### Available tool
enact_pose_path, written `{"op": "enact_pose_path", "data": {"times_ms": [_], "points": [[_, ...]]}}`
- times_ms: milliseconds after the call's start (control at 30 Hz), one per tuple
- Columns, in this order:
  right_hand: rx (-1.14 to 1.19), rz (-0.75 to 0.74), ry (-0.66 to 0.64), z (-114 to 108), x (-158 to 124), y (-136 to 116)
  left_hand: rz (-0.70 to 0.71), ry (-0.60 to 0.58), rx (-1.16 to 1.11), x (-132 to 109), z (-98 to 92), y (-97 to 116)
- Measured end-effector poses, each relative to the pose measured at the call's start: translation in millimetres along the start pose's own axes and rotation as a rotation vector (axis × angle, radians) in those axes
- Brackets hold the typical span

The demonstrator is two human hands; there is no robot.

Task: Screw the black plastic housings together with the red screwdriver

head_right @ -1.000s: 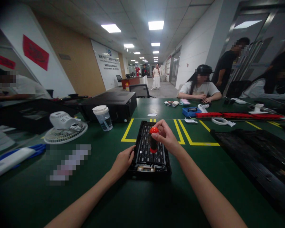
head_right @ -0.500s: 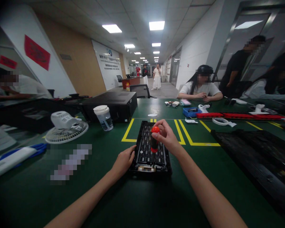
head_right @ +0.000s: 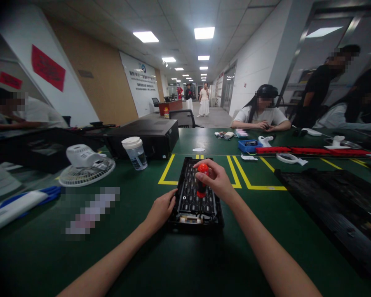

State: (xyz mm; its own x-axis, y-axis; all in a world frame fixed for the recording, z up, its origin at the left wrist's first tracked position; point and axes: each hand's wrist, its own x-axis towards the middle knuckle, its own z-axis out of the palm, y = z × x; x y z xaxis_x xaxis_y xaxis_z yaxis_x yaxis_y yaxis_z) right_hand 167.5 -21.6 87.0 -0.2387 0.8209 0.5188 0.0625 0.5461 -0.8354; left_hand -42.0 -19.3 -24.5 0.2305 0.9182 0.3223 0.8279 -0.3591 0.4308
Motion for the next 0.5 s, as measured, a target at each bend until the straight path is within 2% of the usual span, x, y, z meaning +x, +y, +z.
{"op": "enact_pose_path", "data": {"times_ms": [500], "points": [[-0.022, -0.01, 0.033, 0.1, 1.3, -0.7, -0.003, -0.009, 0.013, 0.8, 0.5, -0.2]]}}
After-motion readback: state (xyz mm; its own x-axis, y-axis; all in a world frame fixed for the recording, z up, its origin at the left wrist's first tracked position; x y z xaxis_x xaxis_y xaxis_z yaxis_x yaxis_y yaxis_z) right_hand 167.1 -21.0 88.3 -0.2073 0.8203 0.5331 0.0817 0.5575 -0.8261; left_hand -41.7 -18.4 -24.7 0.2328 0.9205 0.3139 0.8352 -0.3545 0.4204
